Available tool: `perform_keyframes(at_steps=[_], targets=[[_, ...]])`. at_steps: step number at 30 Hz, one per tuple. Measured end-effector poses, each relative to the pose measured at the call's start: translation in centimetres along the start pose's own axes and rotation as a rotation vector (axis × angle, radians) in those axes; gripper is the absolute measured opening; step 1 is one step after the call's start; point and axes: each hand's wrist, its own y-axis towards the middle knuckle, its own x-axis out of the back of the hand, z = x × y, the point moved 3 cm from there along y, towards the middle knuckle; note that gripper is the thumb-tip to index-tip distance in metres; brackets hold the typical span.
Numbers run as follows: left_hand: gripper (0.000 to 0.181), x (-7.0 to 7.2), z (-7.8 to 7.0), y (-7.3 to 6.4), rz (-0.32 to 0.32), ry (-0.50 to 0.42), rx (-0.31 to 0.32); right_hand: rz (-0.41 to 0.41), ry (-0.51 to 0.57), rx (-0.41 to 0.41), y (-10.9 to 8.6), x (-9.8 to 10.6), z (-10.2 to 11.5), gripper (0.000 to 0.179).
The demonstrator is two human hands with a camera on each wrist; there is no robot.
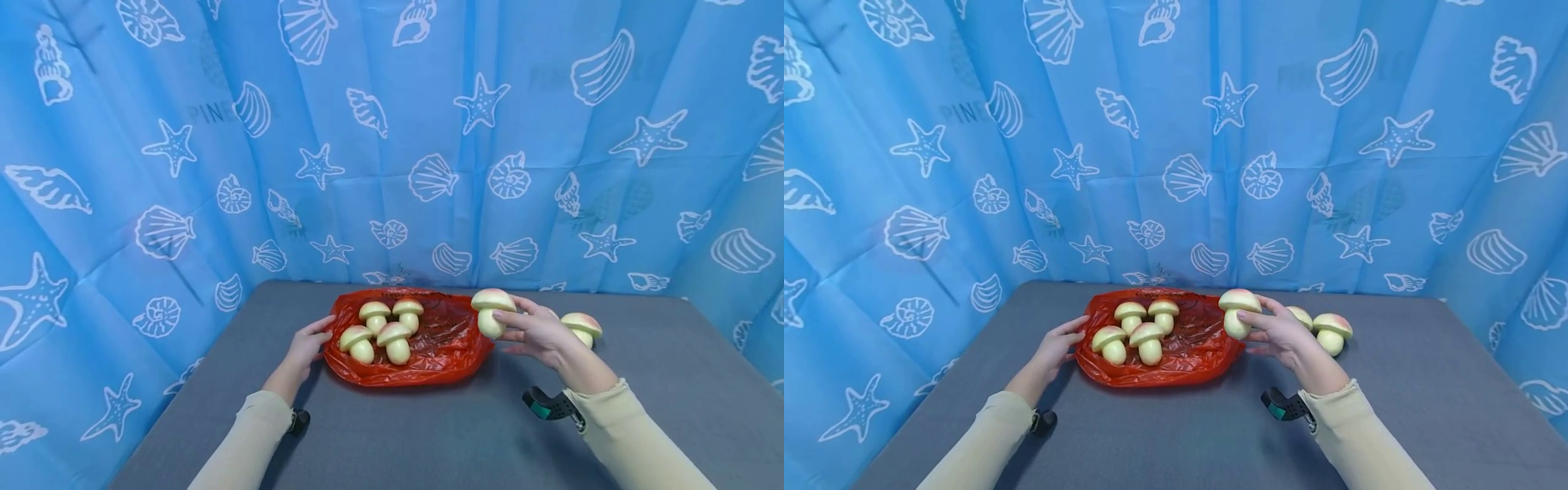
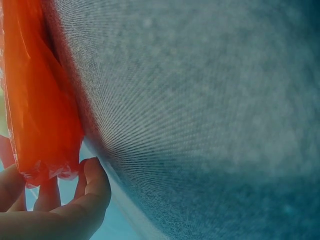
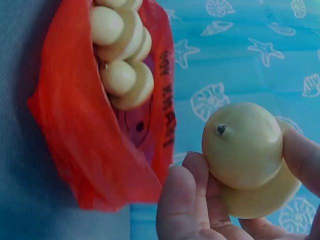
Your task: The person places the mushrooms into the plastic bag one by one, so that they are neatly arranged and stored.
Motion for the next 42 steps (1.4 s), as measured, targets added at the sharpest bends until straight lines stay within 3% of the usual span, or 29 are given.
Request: perform_keyframes(at_steps=[15, 27, 32, 42], targets=[[0.043, 0.1, -0.1, 0.1, 0.016, 0.004, -0.02, -0.009, -0.028, -0.071, 3.1, -2.6, 0.1, 0.073], [0.042, 0.5, 0.0, 0.2, 0.012, 0.0, -0.012, 0.028, -0.008, -0.126, 5.9, -4.3, 0.0, 0.065], [0.043, 0.4, 0.1, 0.2, 0.011, 0.0, -0.008, 0.026, -0.02, -0.159, 7.0, -4.6, -0.5, 0.066], [0.042, 0.1, -0.2, 0.0, 0.016, -0.013, -0.014, 0.013, -0.055, -0.145, 9.0, -4.8, -2.2, 0.066]])
